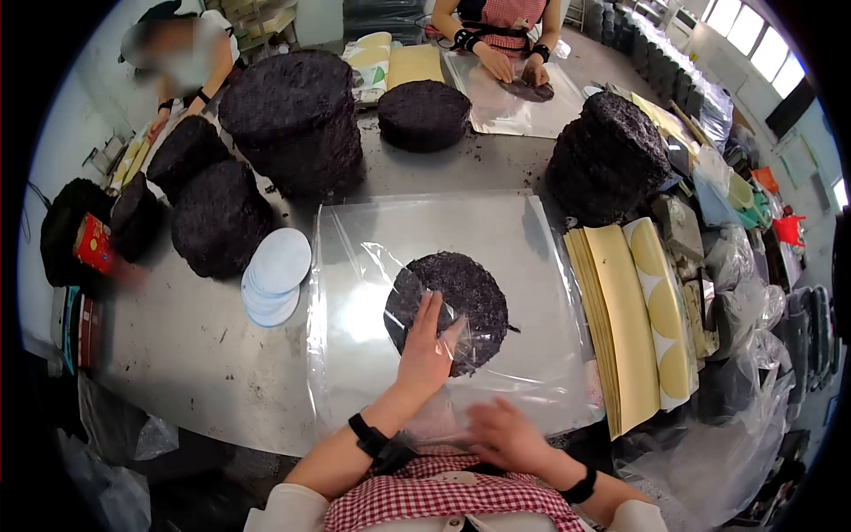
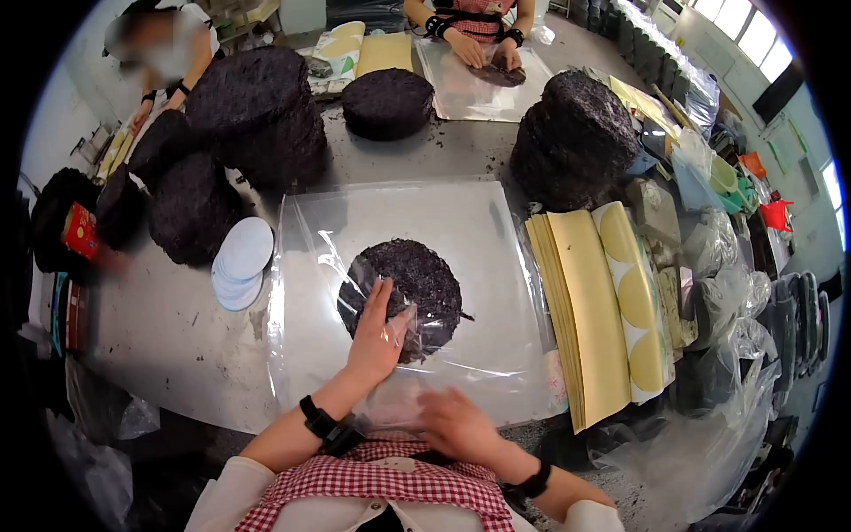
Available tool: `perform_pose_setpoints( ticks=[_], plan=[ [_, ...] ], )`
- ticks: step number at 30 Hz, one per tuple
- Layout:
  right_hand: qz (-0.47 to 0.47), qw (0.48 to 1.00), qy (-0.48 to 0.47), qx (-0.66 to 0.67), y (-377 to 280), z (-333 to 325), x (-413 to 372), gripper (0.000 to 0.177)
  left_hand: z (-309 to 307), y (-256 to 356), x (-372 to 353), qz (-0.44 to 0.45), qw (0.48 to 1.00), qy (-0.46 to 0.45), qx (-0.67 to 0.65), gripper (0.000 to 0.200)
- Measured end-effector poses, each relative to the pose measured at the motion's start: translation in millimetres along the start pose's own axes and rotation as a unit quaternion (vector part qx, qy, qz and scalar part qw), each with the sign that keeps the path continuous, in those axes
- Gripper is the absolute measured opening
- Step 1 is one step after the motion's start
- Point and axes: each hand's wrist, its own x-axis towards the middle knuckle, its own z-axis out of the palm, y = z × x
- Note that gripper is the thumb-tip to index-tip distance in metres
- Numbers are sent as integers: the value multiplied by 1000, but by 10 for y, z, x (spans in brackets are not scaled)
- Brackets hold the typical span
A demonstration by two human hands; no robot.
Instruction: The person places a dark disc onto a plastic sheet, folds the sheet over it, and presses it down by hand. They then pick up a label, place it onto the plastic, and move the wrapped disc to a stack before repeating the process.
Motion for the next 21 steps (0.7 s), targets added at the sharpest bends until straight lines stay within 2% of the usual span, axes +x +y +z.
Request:
perform_pose_setpoints(
  ticks=[2, 3, 5, 8, 10, 11, 12, 14, 15, 18, 19, 21],
  plan=[
    [195, 971, 69, -119, 119, -51, -141, 67, 16, 34, 9, -25, 999, 32, -6, 37],
    [240, 951, 127, -146, 146, -44, -97, 71, 47, -5, -13, -9, 999, 21, 39, 34],
    [322, 893, 241, -201, 279, -122, 166, 78, 78, -39, -24, 0, 998, 8, 57, 34],
    [348, 872, 271, -212, 466, -137, 845, 84, 49, -14, -13, 7, 996, 3, 93, 35],
    [185, 930, 233, -214, 653, 23, 1018, 85, -159, 156, -1, 8, 991, -17, 129, 38],
    [103, 947, 217, -214, 724, 71, 1115, 86, -113, 72, -30, 31, 985, 9, 172, 46],
    [144, 953, 247, -98, 670, -18, 1153, 79, -123, 56, -41, 10, 993, 19, 113, 49],
    [211, 926, 282, 135, 471, -303, 1108, 67, -90, 47, -23, -38, 998, 42, -13, 54],
    [257, 913, 307, 83, 430, -393, 1192, 57, -71, 44, 13, -61, 996, 59, -8, 63],
    [277, 957, 80, -37, 467, -490, 1376, 59, -268, 7, 238, -49, 991, -98, 78, 62],
    [227, 959, 113, -123, 544, -405, 1372, 54, -487, 100, 357, -7, 981, -121, 151, 63],
    [122, 965, 225, -62, 731, -457, 1405, 54, -456, -151, 444, 65, 987, -71, 127, 70]
  ],
)
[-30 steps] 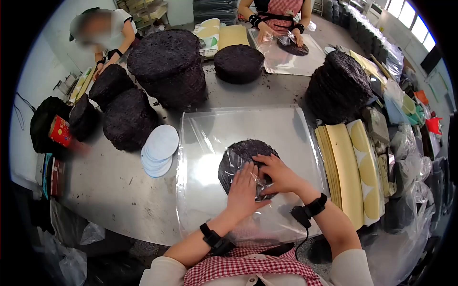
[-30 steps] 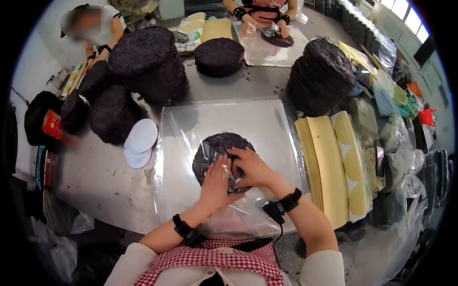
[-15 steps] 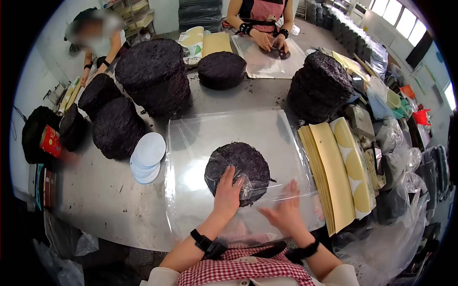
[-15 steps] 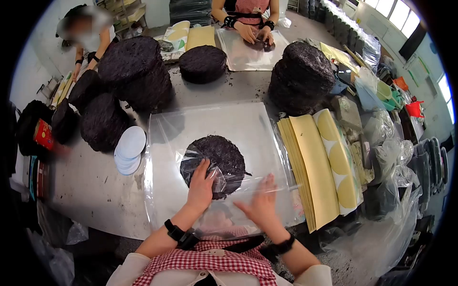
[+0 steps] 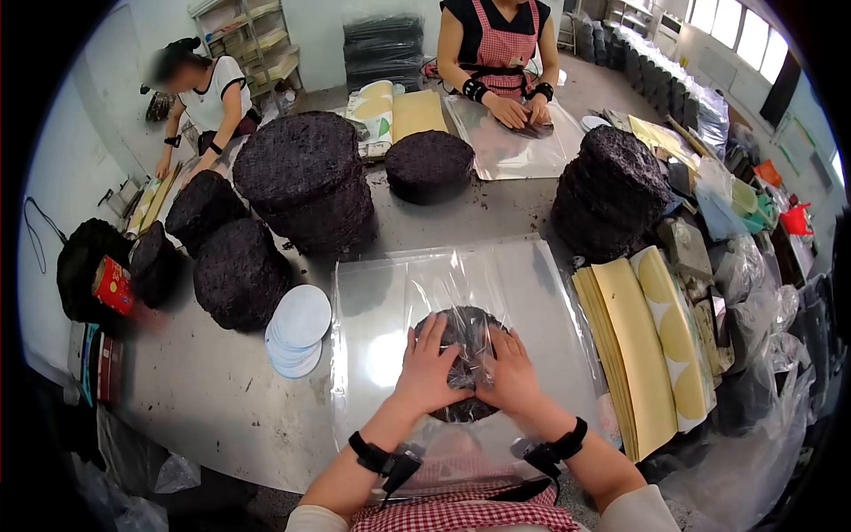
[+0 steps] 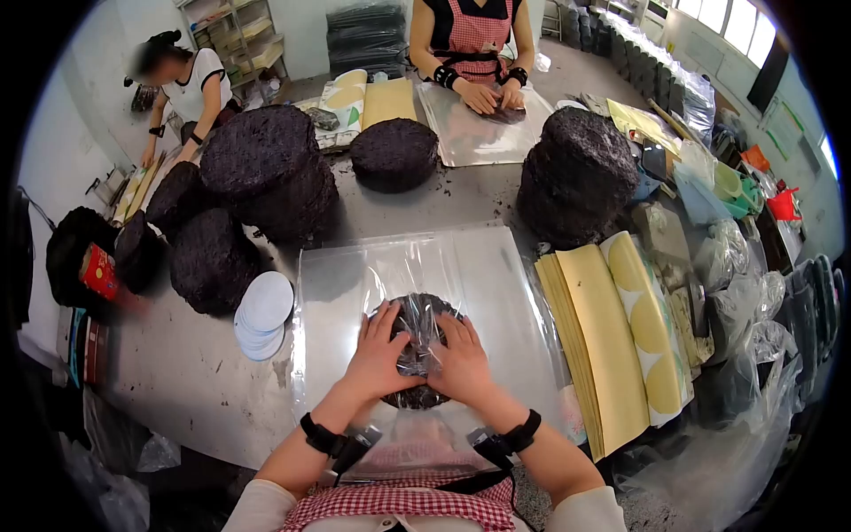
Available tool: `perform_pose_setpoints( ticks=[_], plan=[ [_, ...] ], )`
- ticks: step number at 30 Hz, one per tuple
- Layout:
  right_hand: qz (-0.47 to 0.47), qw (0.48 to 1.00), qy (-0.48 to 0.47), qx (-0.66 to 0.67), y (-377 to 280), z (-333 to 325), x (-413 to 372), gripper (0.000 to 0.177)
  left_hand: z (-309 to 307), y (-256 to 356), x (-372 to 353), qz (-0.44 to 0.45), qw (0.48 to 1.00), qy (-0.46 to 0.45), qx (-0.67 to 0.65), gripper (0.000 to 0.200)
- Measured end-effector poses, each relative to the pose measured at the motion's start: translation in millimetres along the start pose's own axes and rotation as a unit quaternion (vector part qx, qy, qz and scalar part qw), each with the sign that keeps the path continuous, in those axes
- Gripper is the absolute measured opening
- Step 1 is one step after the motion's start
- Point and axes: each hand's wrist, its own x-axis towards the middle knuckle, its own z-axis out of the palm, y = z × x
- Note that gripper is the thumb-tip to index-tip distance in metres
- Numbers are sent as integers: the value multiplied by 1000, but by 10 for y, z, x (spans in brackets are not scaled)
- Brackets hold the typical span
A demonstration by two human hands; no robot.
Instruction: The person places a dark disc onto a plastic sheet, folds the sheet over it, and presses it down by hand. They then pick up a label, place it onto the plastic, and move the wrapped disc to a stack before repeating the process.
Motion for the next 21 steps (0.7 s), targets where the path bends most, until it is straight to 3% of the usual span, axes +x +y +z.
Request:
perform_pose_setpoints(
  ticks=[1, 2, 5, 6, 9, 10, 13, 14, 17, 19, 21],
  plan=[
    [-42, 997, 48, 49, 45, -27, 45, 55, 119, -120, 10, 29, 999, 31, -11, 73],
    [-42, 988, 55, 141, 66, -52, 102, 57, 290, -224, -23, 22, 987, -15, -161, 73],
    [91, 985, -94, 113, 33, -46, 83, 64, 164, -101, 7, -23, 985, 23, -172, 65],
    [77, 983, -163, 35, -55, -70, 74, 60, -37, -39, 115, 6, 995, 99, -9, 70],
    [-81, 995, 23, -49, 40, -71, 256, 49, 234, -313, 130, 54, 989, -49, -131, 81],
    [-43, 994, 53, 90, 101, 13, 314, 35, 297, -313, 96, -12, 977, -103, -187, 80],
    [10, 966, -184, 181, 241, 94, 184, 44, 99, -140, 136, -73, 982, 59, -164, 65],
    [7, 979, -111, 170, 262, 153, 141, 49, 34, -93, 182, -28, 992, 82, -90, 66],
    [52, 977, 166, 121, -13, 115, 245, 52, 338, -313, 109, 31, 993, -44, -102, 87],
    [-29, 997, 67, 40, 0, 75, 229, 55, 333, -272, 108, -17, 989, -21, -142, 78],
    [-70, 996, -24, 52, 130, 121, 113, 64, 276, -169, 138, -75, 983, 37, -166, 65]
  ],
)
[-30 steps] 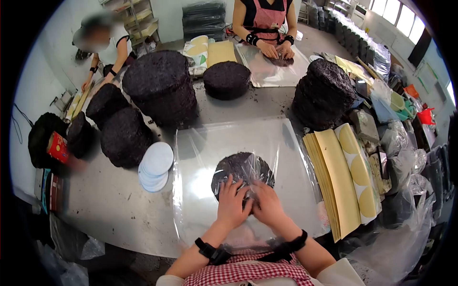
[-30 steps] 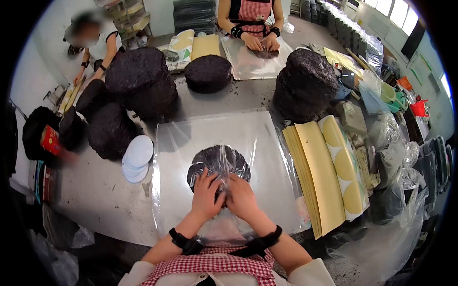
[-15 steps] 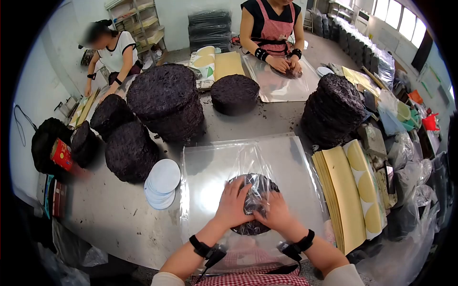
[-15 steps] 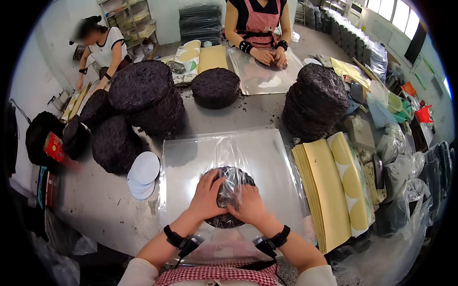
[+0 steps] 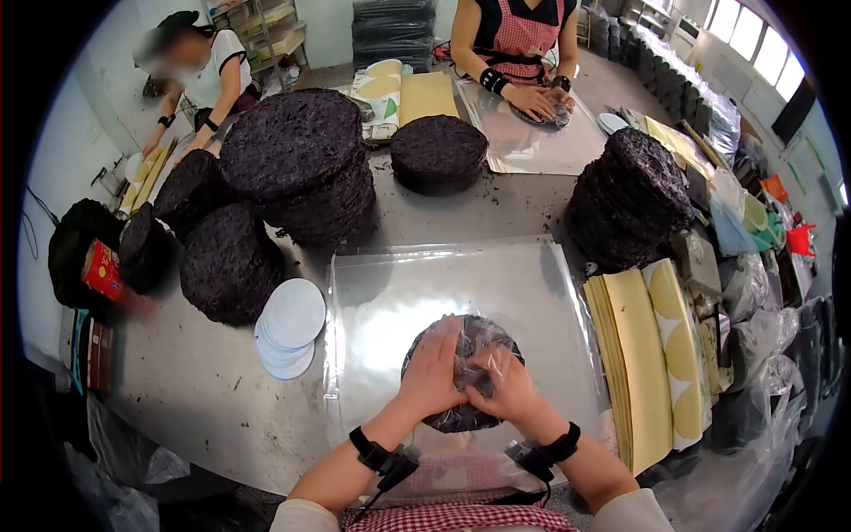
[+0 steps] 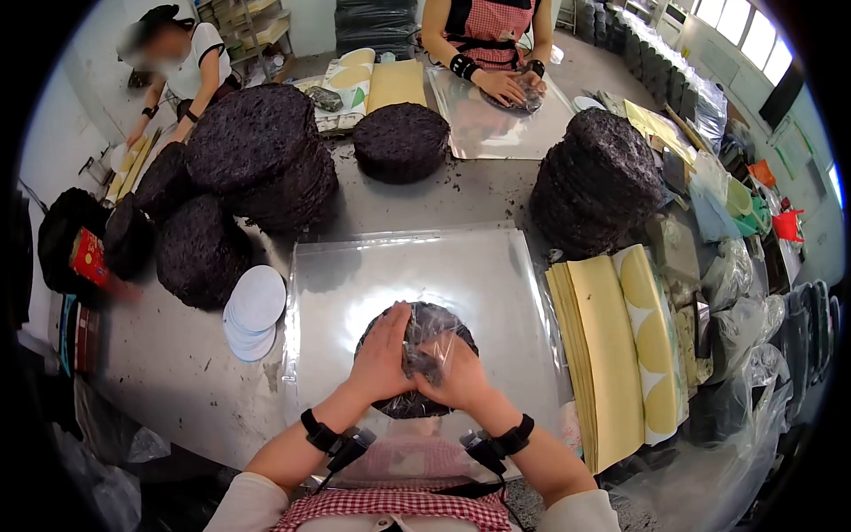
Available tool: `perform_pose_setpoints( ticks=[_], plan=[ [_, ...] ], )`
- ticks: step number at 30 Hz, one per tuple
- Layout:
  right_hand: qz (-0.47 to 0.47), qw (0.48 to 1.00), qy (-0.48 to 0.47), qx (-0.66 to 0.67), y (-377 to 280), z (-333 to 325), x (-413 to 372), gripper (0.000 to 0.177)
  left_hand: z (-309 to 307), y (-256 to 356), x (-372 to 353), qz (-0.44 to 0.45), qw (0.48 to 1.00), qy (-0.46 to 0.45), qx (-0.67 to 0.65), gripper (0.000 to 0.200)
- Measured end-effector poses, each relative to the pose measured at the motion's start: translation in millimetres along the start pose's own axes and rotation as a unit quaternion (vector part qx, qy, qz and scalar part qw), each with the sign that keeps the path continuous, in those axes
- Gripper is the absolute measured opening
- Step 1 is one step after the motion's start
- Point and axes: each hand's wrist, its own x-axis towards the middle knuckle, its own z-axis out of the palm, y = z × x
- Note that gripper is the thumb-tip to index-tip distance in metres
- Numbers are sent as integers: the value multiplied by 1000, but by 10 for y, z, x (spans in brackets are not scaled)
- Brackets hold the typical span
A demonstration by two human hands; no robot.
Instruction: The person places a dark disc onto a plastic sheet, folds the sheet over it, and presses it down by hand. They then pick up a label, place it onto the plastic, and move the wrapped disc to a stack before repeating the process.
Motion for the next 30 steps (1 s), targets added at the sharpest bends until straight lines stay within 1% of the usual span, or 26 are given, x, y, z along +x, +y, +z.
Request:
perform_pose_setpoints(
  ticks=[1, 3, 4, 5, 6, 8, 9, 11, 12, 13, 16, 17, 20, 21, 22, 24, 25, 26, 28, 29, 30],
  plan=[
    [20, 999, -25, 23, 24, -3, -41, 66, -57, 61, 35, 19, 1000, -5, 13, 67],
    [126, 984, 83, 93, -47, -36, -59, 59, -73, 2, 24, 72, 993, -48, 75, 76],
    [177, 966, 137, 127, -127, -35, -22, 57, -71, -40, 9, 98, 987, -69, 108, 80],
    [127, 954, 258, 84, -187, -5, 92, 52, -13, -97, -5, 83, 990, -65, 93, 75],
    [81, 974, 208, 33, -158, 3, 70, 53, 4, -72, -15, 50, 997, -43, 39, 69],
    [-8, 991, 115, -67, -69, 54, 10, 56, -8, -23, 4, -10, 998, -3, -64, 59],
    [-30, 994, 89, -50, -49, 23, 2, 56, -32, -18, 18, 15, 999, -11, -28, 60],
    [45, 993, 98, 38, -85, -3, -3, 56, -57, -12, 18, 62, 997, -28, 43, 62],
    [84, 988, 100, 83, -118, -22, -2, 55, -52, -22, 14, 66, 996, -39, 49, 66],
    [144, 980, 118, 76, -139, -42, 31, 61, -44, -45, 13, 69, 995, -50, 56, 69],
    [-2, 997, 75, -8, -73, -1, 29, 73, -21, -67, -24, 82, 991, -68, 79, 75],
    [-6, 999, 35, 18, 16, 15, 0, 85, -36, -64, -7, 91, 989, -73, 89, 76],
    [130, 990, 46, 18, -106, 109, 31, 92, -189, -6, -3, 80, 981, -148, 94, 77],
    [107, 994, 29, -17, -90, 97, 49, 86, -217, -9, -24, 81, 983, -154, 64, 83],
    [78, 994, 25, -70, -79, 106, 77, 83, -208, 50, -35, 67, 992, -111, -6, 81],
    [29, 985, 9, -168, -132, 213, 50, 79, -147, 243, -201, 29, 988, -35, -150, 78],
    [7, 987, 10, -163, -138, 250, 31, 76, 1, 223, -203, 44, 997, -14, -67, 69],
    [15, 992, -7, -122, -133, 238, 26, 77, 65, 249, -207, 32, 999, -9, -21, 63],
    [34, 997, -40, -49, -89, 119, 12, 78, 113, 267, -193, 46, 997, -6, 68, 65],
    [22, 999, -40, -12, -82, 47, -34, 75, 129, 277, -189, 30, 997, -17, 63, 69],
    [12, 999, -38, 19, -71, -35, -82, 73, 126, 266, -196, 46, 995, -23, 81, 71]
  ],
)
